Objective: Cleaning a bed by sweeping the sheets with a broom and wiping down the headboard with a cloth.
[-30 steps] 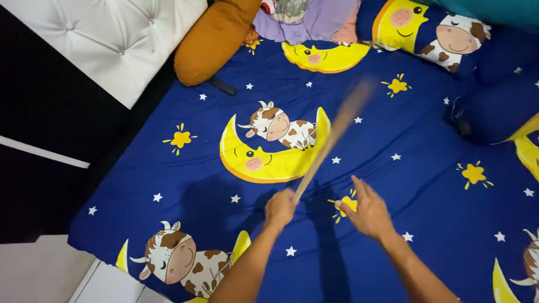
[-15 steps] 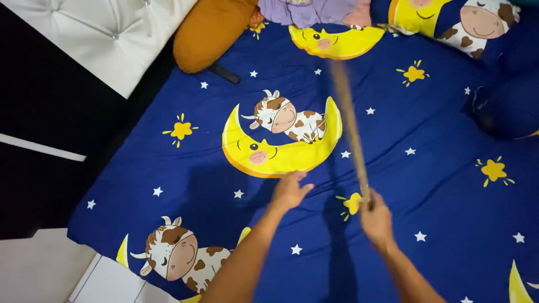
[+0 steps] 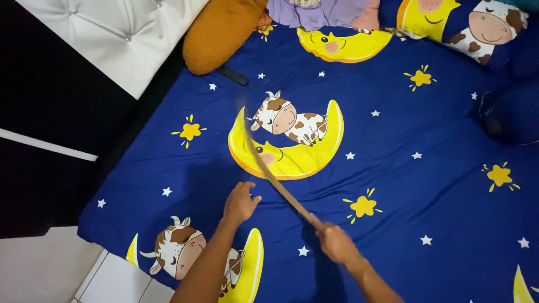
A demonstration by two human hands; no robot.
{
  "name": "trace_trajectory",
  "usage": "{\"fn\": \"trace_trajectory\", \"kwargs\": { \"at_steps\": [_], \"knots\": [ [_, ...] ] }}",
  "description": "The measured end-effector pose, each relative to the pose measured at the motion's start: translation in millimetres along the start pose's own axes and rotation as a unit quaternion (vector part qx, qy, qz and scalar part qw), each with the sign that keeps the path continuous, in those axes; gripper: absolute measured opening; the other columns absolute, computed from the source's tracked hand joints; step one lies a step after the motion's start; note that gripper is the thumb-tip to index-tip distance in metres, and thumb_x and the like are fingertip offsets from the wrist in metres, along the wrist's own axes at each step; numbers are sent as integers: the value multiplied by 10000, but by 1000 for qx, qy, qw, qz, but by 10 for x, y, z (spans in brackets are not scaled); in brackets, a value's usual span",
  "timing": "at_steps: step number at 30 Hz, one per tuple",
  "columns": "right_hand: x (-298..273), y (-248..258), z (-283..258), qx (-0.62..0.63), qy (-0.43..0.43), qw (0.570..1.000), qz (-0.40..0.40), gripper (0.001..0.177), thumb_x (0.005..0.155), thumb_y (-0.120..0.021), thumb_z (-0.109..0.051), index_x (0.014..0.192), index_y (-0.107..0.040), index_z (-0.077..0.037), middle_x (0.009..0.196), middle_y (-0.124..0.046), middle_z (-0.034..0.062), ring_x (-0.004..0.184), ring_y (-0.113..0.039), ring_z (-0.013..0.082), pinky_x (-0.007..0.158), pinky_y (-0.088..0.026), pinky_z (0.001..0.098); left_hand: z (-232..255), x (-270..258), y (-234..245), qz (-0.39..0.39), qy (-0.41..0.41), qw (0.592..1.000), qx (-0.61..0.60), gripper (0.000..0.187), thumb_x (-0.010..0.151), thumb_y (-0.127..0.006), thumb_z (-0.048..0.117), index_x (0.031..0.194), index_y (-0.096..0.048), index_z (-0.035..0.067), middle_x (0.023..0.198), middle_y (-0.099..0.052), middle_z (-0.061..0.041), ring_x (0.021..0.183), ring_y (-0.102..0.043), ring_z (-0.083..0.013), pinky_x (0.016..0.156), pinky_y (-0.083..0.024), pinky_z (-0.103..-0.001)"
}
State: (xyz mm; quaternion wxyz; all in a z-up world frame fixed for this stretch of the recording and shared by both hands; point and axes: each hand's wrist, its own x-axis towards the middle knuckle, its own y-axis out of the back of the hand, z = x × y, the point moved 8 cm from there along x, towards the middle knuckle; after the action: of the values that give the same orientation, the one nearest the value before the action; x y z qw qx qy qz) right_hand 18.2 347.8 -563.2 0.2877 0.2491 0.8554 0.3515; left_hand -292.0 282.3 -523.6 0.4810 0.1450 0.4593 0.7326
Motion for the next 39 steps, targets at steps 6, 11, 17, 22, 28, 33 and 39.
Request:
{"fn": "trace_trajectory", "kwargs": {
  "at_steps": [6, 11, 17, 22, 28, 33, 39],
  "knots": [
    [-296, 970, 692, 34, -90, 966, 241, 505, 961, -518, -141, 1465, -546, -169, 1048, -732, 222, 910, -723, 411, 758, -584, 490, -65, -316, 177, 41, -46, 998, 5, 486, 799, -805, 240, 1231, -635, 97, 1210, -648, -146, 1187, -610, -345, 1020, -497, -419],
    [191, -724, 2012, -5, -118, 985, 126, 221, 917, -586, -224, 1000, -717, -67, 828, -742, 204, 755, -734, 391, 634, -559, 499, -196, -502, 276, 2, 0, 999, 32, 502, 796, -814, 218, 1242, -625, 91, 1240, -609, -159, 1196, -577, -371, 1003, -475, -448],
    [-143, -574, -1021, 54, 62, 988, -128, 316, 922, -612, -160, 1224, -697, -130, 960, -721, 208, 924, -705, 418, 817, -556, 509, -203, -577, 514, 14, 4, 999, 32, 481, 812, -797, 226, 1248, -631, 108, 1234, -614, -142, 1188, -593, -357, 1015, -484, -440],
    [-360, 167, -962, -34, 66, 996, -49, 427, 954, -610, -209, 1381, -602, -215, 1144, -710, 158, 1024, -686, 390, 883, -541, 495, -155, -570, 807, 72, -9, 997, 23, 469, 802, -794, 199, 1229, -627, 101, 1239, -608, -139, 1171, -593, -364, 996, -481, -446],
    [-501, 1062, 289, 62, -44, 975, 209, 425, 961, -607, -185, 1386, -627, -175, 1224, -731, 195, 1137, -695, 396, 925, -560, 446, 110, -570, 1279, 163, -71, 984, -31, 460, 822, -771, 152, 1248, -617, 71, 1264, -618, -154, 1194, -591, -370, 1004, -489, -432],
    [-573, 1220, 841, 152, -245, 923, 256, 477, 1003, -564, -194, 1478, -571, -147, 1007, -720, 301, 931, -709, 462, 777, -551, 558, 227, -430, 1388, 144, -100, 984, -15, 478, 805, -789, 159, 1240, -616, 62, 1260, -614, -158, 1199, -584, -370, 1016, -468, -439],
    [-17, -735, 1131, -17, -45, 989, -142, 243, 938, -594, -243, 1027, -775, -109, 970, -784, 176, 910, -778, 337, 805, -591, 463, 617, -355, 1459, 125, -80, 989, -8, 458, 834, -776, 164, 1253, -615, 73, 1286, -604, -139, 1200, -581, -364, 1000, -475, -452]
  ]
}}
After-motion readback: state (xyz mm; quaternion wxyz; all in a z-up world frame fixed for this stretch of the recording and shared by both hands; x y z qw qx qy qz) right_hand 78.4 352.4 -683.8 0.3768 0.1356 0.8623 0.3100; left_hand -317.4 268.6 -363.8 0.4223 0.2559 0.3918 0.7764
